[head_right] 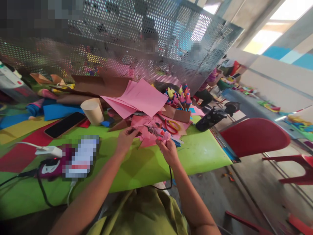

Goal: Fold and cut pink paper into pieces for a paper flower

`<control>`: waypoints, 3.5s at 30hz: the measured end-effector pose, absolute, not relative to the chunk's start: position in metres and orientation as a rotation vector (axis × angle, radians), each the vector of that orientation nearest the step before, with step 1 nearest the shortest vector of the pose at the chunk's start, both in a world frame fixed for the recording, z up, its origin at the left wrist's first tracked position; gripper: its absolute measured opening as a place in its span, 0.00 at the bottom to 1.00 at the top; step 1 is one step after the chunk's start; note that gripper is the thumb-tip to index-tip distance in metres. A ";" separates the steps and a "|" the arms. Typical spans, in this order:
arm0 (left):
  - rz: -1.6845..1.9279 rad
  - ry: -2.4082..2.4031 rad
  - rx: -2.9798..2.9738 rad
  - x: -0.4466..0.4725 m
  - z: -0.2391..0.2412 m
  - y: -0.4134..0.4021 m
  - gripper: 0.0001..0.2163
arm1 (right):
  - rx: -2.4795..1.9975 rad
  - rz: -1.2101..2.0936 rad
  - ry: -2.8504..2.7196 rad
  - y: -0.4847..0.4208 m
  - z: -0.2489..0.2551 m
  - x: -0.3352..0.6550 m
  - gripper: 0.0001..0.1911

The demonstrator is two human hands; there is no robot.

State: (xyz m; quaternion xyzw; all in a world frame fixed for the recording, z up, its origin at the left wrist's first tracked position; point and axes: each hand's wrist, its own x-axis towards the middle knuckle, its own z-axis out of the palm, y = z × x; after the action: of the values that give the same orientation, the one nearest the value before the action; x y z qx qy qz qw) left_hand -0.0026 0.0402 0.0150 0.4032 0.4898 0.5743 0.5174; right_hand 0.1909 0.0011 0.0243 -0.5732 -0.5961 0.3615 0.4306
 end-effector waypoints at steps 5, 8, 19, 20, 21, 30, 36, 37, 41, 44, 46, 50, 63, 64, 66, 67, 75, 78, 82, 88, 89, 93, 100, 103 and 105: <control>1.374 1.180 0.971 -0.003 0.016 0.040 0.08 | -1.440 0.893 -1.417 0.001 0.024 0.190 0.26; 1.378 1.188 0.965 -0.003 0.016 0.039 0.08 | -1.441 0.903 -1.393 0.002 0.024 0.191 0.26; 1.402 1.142 0.916 -0.002 0.016 0.039 0.07 | -1.446 0.881 -1.384 0.002 0.027 0.196 0.26; 1.406 1.140 0.915 -0.002 0.016 0.039 0.07 | -1.444 0.876 -1.383 0.002 0.027 0.196 0.26; 1.411 1.138 0.914 -0.002 0.015 0.039 0.07 | -1.443 0.870 -1.383 0.002 0.026 0.196 0.26; 1.433 1.126 0.893 -0.002 0.013 0.041 0.06 | -1.434 0.859 -1.414 0.003 0.027 0.195 0.28; 1.447 1.107 0.860 -0.002 0.014 0.041 0.07 | -1.448 0.878 -1.396 0.004 0.024 0.196 0.27; 1.447 1.103 0.853 -0.002 0.014 0.041 0.07 | -1.449 0.878 -1.392 0.004 0.023 0.196 0.27; 1.434 1.102 0.859 -0.002 0.014 0.040 0.07 | -1.437 0.902 -1.389 0.004 0.022 0.194 0.26; 1.421 1.116 0.897 -0.003 0.015 0.039 0.08 | -1.422 0.933 -1.398 0.003 0.023 0.191 0.26; 1.415 1.122 0.911 -0.003 0.015 0.039 0.08 | -1.417 0.955 -1.387 0.003 0.024 0.190 0.27; 1.427 1.110 0.853 -0.003 0.014 0.041 0.06 | -1.359 1.010 -1.325 0.003 0.025 0.197 0.26; 1.505 1.122 0.708 -0.009 0.029 0.046 0.13 | -1.585 0.652 -0.986 0.001 0.039 0.339 0.31; 1.518 1.127 0.710 -0.010 0.029 0.047 0.13 | -1.644 0.614 -0.967 0.001 0.038 0.351 0.32; 1.536 1.127 0.727 -0.010 0.029 0.048 0.12 | -1.733 0.565 -0.941 0.003 0.033 0.369 0.33; 1.543 1.123 0.732 -0.010 0.028 0.049 0.12 | -1.770 0.553 -0.937 0.005 0.031 0.376 0.33; 1.567 1.133 0.720 -0.012 0.028 0.049 0.09 | -2.175 0.308 -0.965 0.011 0.021 0.392 0.22; 1.565 1.127 0.705 -0.012 0.028 0.049 0.07 | -2.299 0.148 -0.988 0.007 0.025 0.388 0.16; 1.549 1.127 0.714 -0.012 0.025 0.049 0.08 | -2.197 -0.201 -1.255 0.005 0.034 0.357 0.14; 1.570 1.154 0.734 -0.014 0.022 0.048 0.09 | -1.514 0.300 -1.977 0.020 0.039 0.245 0.11; 1.574 1.163 0.734 -0.014 0.022 0.048 0.09 | -1.478 0.378 -2.055 0.023 0.037 0.226 0.11; 1.577 1.158 0.729 -0.015 0.023 0.047 0.10 | -1.599 0.378 -2.184 0.032 0.024 0.179 0.09; 1.555 1.162 0.735 -0.013 0.022 0.047 0.13 | -1.541 0.648 -2.098 0.033 0.003 0.176 0.10; 1.564 1.168 0.745 -0.012 0.020 0.046 0.13 | -1.467 0.920 -1.941 0.032 -0.004 0.181 0.11; 1.572 1.163 0.726 -0.012 0.019 0.046 0.12 | -1.422 1.034 -1.868 0.029 -0.006 0.182 0.17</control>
State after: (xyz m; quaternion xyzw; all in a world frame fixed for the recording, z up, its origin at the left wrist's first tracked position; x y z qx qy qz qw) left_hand -0.0115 0.0461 0.0194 0.3009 0.4815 0.6511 0.5036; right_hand 0.1825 0.0292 -0.0056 -0.5315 -0.6981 0.3864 0.2844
